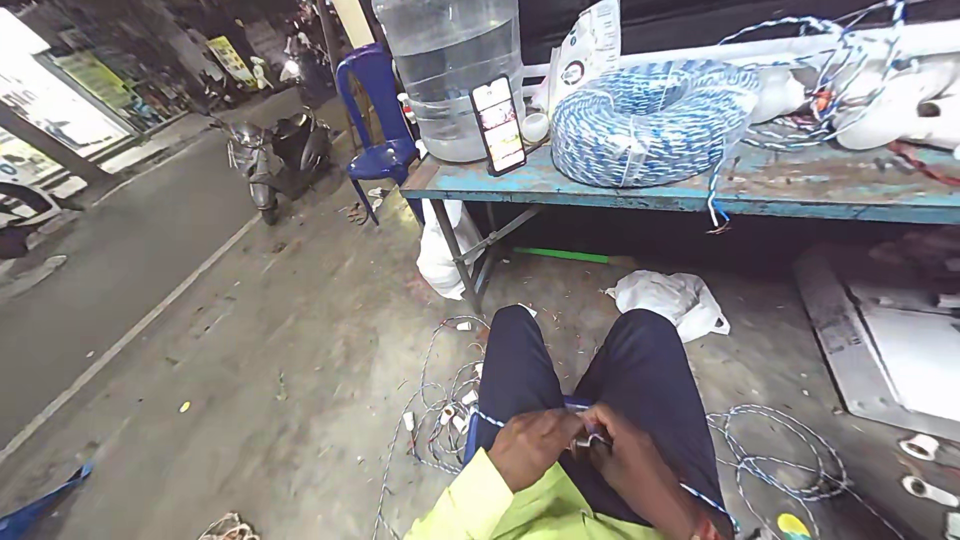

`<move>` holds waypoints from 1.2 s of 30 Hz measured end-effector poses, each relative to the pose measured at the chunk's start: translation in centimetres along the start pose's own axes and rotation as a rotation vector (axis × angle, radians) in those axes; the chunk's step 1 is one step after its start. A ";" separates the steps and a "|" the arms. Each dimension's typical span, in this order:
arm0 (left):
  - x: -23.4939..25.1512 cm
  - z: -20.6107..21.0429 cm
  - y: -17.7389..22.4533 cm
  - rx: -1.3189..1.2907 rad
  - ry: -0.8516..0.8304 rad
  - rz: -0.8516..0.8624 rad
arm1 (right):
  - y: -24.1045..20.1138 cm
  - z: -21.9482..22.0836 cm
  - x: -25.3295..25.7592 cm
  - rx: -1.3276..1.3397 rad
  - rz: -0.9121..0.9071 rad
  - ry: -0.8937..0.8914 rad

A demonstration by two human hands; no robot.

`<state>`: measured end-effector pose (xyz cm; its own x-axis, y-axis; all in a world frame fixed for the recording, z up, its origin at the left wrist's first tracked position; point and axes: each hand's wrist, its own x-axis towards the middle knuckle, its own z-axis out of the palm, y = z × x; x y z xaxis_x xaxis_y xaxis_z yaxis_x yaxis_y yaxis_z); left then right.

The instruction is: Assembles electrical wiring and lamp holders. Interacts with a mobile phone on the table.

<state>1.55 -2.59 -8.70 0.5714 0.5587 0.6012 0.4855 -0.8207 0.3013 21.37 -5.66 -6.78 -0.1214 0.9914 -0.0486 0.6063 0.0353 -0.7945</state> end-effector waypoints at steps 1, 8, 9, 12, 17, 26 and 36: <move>0.3 -0.3 -0.1 -0.049 0.016 -0.045 | 0.3 0.5 0.0 -0.025 -0.045 0.037; 2.2 -2.4 -0.3 -0.511 -0.090 -0.500 | 1.6 0.0 0.0 0.471 -0.078 -0.067; 2.3 -2.4 -0.2 -0.574 -0.072 -0.560 | 1.4 -0.1 0.0 0.479 -0.113 -0.035; 2.1 -2.6 1.0 -0.748 -0.075 -0.839 | 0.8 0.7 -1.1 0.404 -0.185 0.055; 2.6 -2.6 0.7 -0.845 -0.100 -0.867 | 0.9 -0.8 0.2 0.377 -0.327 0.020; 2.6 -3.3 0.8 -0.849 -0.403 -0.663 | 1.7 -0.6 0.1 0.327 -0.210 0.284; 0.6 -0.6 1.5 -0.183 -0.026 -0.180 | 0.8 -0.2 0.0 0.489 -0.006 0.271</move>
<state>2.17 -3.54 -7.47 0.5042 0.6990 0.5070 0.4544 -0.7141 0.5326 21.98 -5.58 -7.33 0.1221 0.9905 0.0628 0.1632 0.0424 -0.9857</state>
